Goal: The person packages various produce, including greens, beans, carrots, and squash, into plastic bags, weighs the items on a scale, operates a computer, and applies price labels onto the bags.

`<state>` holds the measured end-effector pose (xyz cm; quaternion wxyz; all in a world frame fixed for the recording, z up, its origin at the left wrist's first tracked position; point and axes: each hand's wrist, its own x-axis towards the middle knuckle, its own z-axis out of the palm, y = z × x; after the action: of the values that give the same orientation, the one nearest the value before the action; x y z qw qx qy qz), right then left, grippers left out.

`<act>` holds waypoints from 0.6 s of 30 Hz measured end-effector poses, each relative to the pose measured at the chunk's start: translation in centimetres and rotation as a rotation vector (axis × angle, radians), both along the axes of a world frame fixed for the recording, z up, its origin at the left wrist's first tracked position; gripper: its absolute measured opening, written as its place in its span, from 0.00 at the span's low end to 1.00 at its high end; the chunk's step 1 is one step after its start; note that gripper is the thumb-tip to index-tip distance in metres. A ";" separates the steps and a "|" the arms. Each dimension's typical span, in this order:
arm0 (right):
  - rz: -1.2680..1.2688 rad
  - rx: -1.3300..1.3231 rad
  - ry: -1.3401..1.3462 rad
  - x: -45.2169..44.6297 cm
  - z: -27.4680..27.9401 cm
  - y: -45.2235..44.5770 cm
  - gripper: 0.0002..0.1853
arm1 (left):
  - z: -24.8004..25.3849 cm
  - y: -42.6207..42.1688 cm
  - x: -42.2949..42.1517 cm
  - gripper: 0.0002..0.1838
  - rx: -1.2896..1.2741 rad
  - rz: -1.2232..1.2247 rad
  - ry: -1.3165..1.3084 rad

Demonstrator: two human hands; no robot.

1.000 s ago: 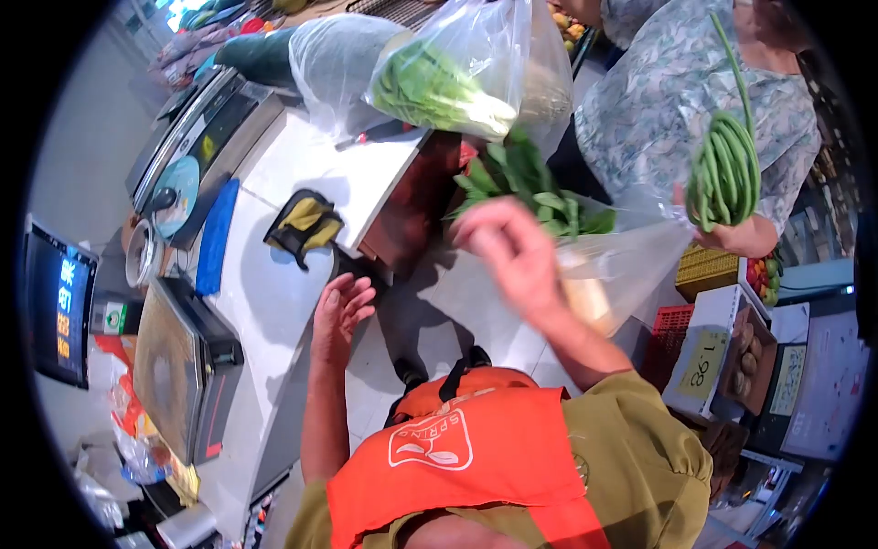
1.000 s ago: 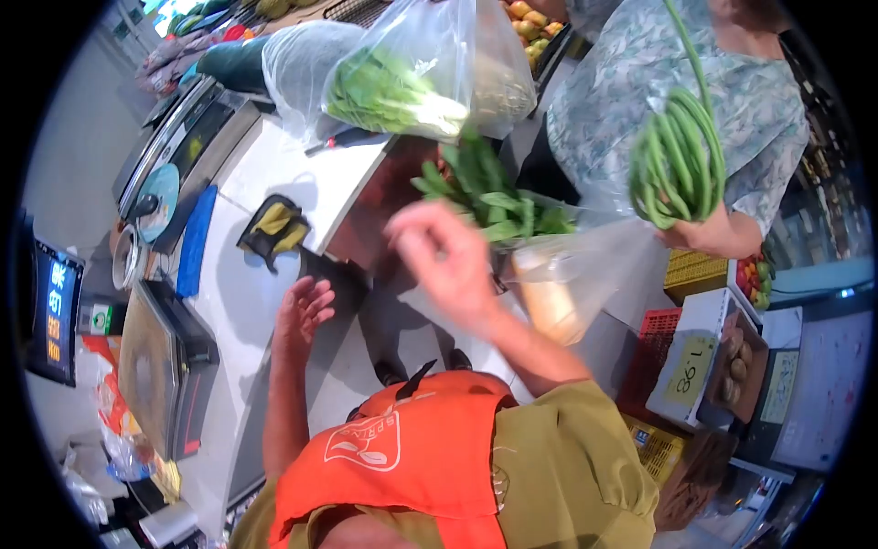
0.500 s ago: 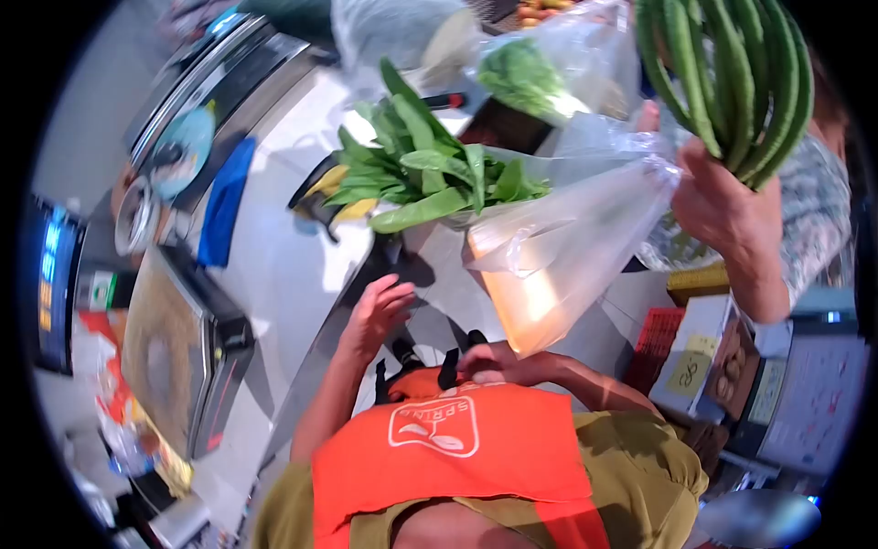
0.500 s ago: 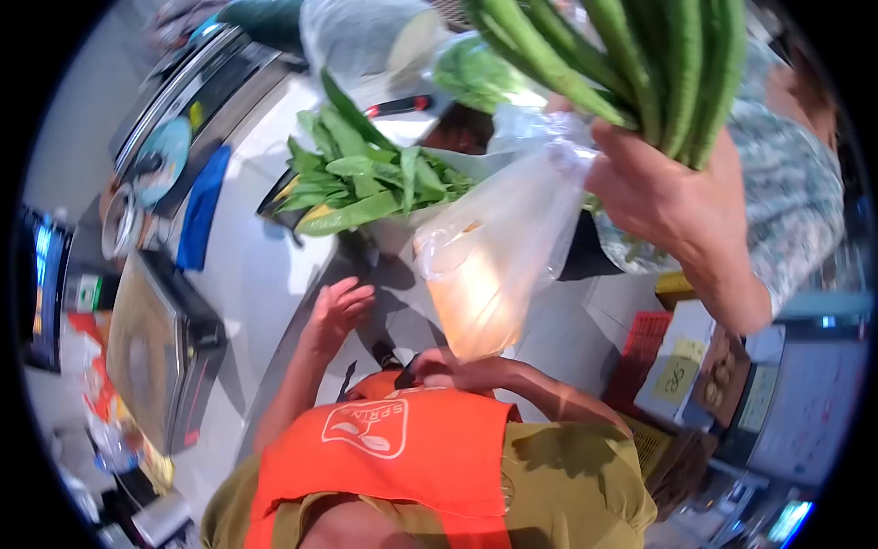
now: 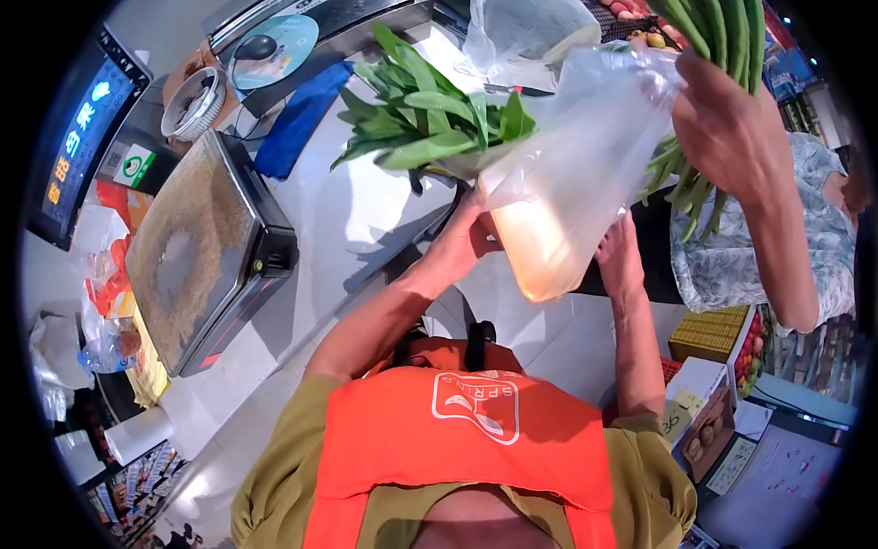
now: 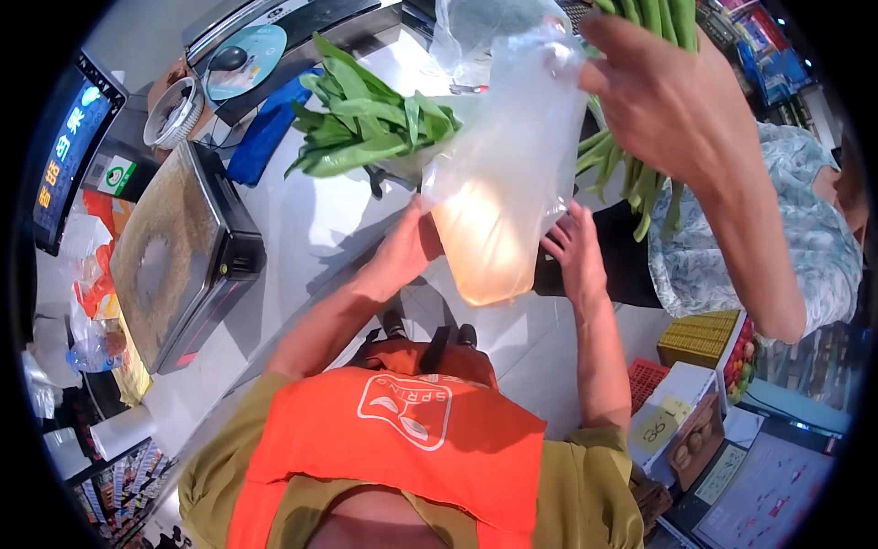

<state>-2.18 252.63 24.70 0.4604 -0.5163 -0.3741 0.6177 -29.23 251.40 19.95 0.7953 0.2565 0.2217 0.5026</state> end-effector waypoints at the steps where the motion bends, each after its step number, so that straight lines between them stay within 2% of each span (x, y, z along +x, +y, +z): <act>1: 0.080 0.038 -0.173 -3.3 2.4 0.3 0.38 | 0.6 0.2 -0.3 0.50 0.026 0.084 0.051; 3: 0.216 0.181 -0.260 -5.5 0.9 1.4 0.32 | 1.1 0.9 -1.4 0.52 0.032 0.104 0.034; 5: 0.236 0.105 0.001 -9.7 2.0 1.5 0.29 | 1.8 2.0 -2.5 0.52 -0.041 0.169 -0.041; 6: 0.241 0.060 0.127 -11.8 2.6 1.6 0.27 | 3.3 2.3 -3.6 0.48 0.020 0.207 -0.093; 9: 0.249 0.135 -0.042 -17.5 1.5 3.5 0.28 | 3.6 3.4 -7.8 0.43 0.001 0.298 -0.112; 12: 0.283 0.202 -0.061 -22.5 -0.2 5.6 0.28 | 3.8 3.6 -11.4 0.42 0.055 0.414 0.026; 15: 0.335 0.256 -0.059 -26.2 -1.8 6.8 0.28 | 2.4 4.3 -14.2 0.37 0.019 0.484 0.016; 18: 0.403 0.276 -0.053 -28.9 -3.2 7.7 0.28 | 2.5 4.4 -16.3 0.42 -0.074 0.537 0.015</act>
<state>-31.12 260.34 21.45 0.3840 -0.3797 -0.5624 0.6262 -45.58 255.82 22.49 0.6406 0.1630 0.3056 0.6853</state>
